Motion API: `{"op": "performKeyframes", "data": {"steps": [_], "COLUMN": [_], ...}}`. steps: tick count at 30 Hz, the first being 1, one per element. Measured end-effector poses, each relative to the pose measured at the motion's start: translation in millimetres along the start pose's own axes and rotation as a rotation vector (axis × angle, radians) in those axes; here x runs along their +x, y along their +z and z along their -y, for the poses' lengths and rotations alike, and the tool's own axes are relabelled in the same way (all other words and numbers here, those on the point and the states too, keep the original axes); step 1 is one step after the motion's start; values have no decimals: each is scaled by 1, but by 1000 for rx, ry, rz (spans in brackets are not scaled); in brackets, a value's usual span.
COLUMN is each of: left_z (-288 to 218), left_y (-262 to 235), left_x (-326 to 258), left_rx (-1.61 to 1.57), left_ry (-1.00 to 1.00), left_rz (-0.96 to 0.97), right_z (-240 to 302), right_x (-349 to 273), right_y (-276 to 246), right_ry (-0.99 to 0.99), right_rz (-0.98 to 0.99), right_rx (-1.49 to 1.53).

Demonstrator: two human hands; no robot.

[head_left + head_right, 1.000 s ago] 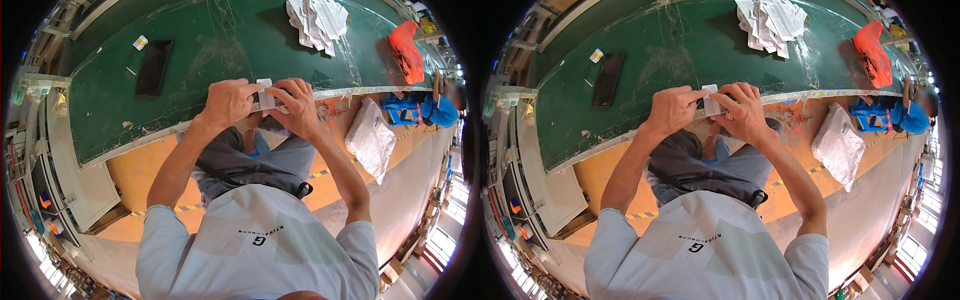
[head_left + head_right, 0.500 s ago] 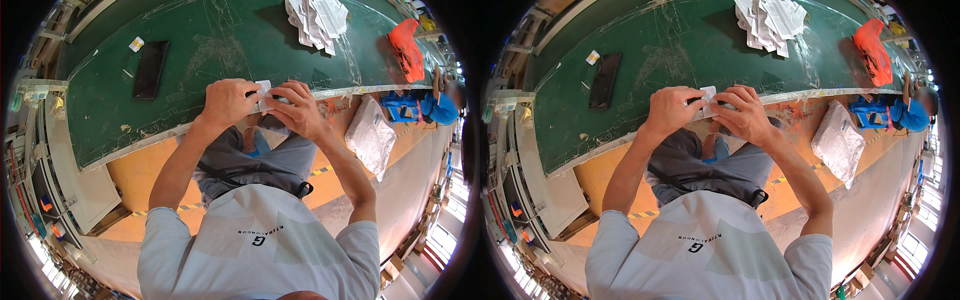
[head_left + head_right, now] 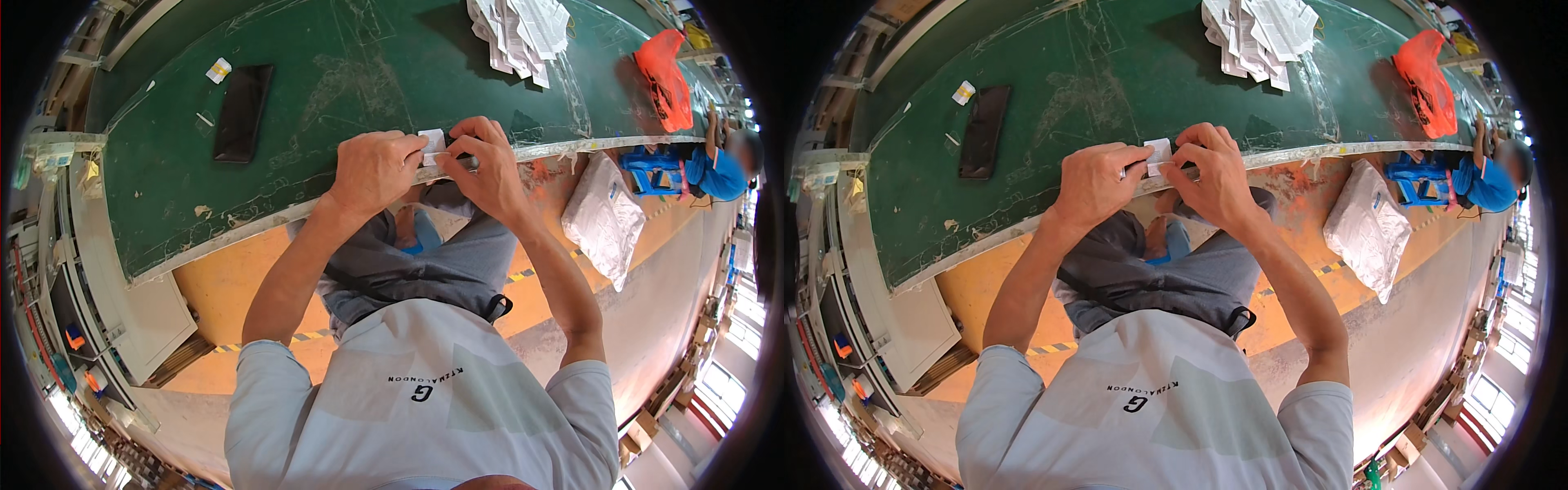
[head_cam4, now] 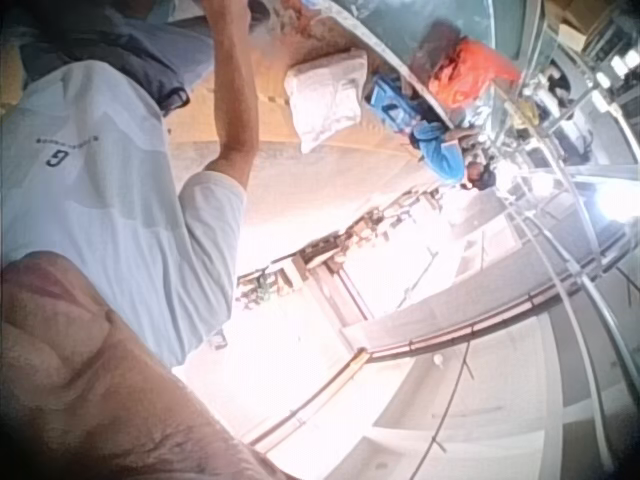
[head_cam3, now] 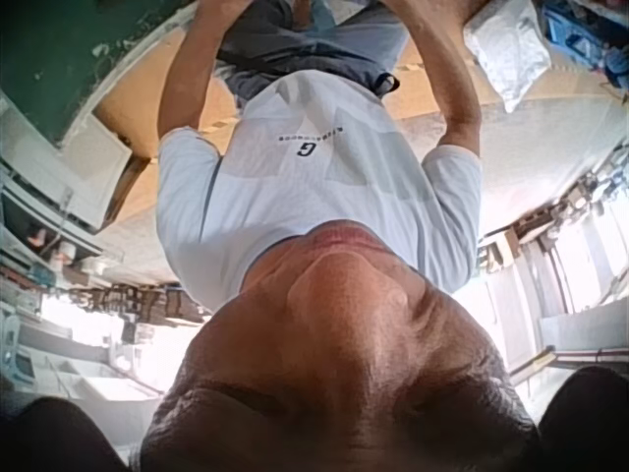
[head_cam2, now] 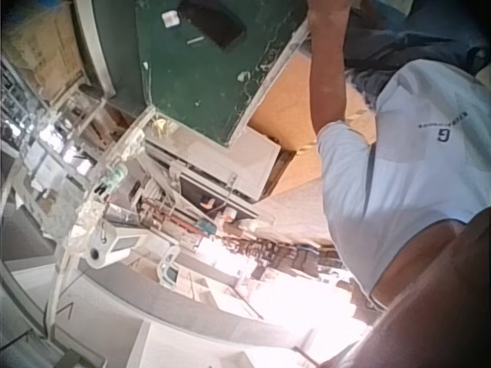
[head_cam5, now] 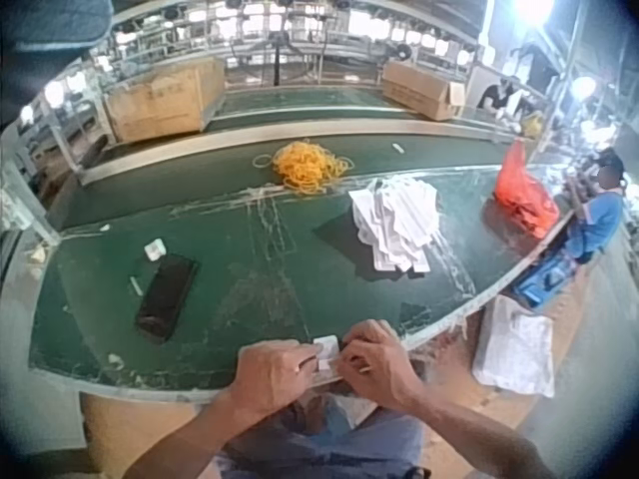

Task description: Folding white paper instruction sheets or labels at a factory workstation.

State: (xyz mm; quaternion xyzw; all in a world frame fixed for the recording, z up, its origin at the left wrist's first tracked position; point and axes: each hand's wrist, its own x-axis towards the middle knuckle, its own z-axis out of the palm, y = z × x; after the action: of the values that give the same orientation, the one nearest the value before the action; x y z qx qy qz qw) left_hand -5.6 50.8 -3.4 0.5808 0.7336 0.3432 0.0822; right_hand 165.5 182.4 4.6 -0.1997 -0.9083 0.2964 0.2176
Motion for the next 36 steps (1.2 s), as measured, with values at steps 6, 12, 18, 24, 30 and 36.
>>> {"op": "performKeyframes", "data": {"steps": [6, 12, 18, 24, 30, 36], "left_z": [4, 0, 0, -3, -3, -8], "left_y": [-1, -4, -2, 4, 9, 11], "left_x": [0, 4, 5, 0, -1, 15], "left_rx": [-35, -68, -72, -42, -1, 17], "left_ry": [38, -29, -42, -112, -37, -51], "left_rz": [23, 58, 36, -14, -71, -36], "right_z": [6, 5, 3, 18, 33, 24], "right_x": [1, 8, 8, -3, -47, -48], "right_y": [-2, -2, -2, 5, 13, 3], "right_ry": [54, 88, 100, -80, -245, -331], "right_rz": [-17, 17, 15, -50, 69, 140], "right_rx": [-127, -135, -143, -307, -296, -434]}}
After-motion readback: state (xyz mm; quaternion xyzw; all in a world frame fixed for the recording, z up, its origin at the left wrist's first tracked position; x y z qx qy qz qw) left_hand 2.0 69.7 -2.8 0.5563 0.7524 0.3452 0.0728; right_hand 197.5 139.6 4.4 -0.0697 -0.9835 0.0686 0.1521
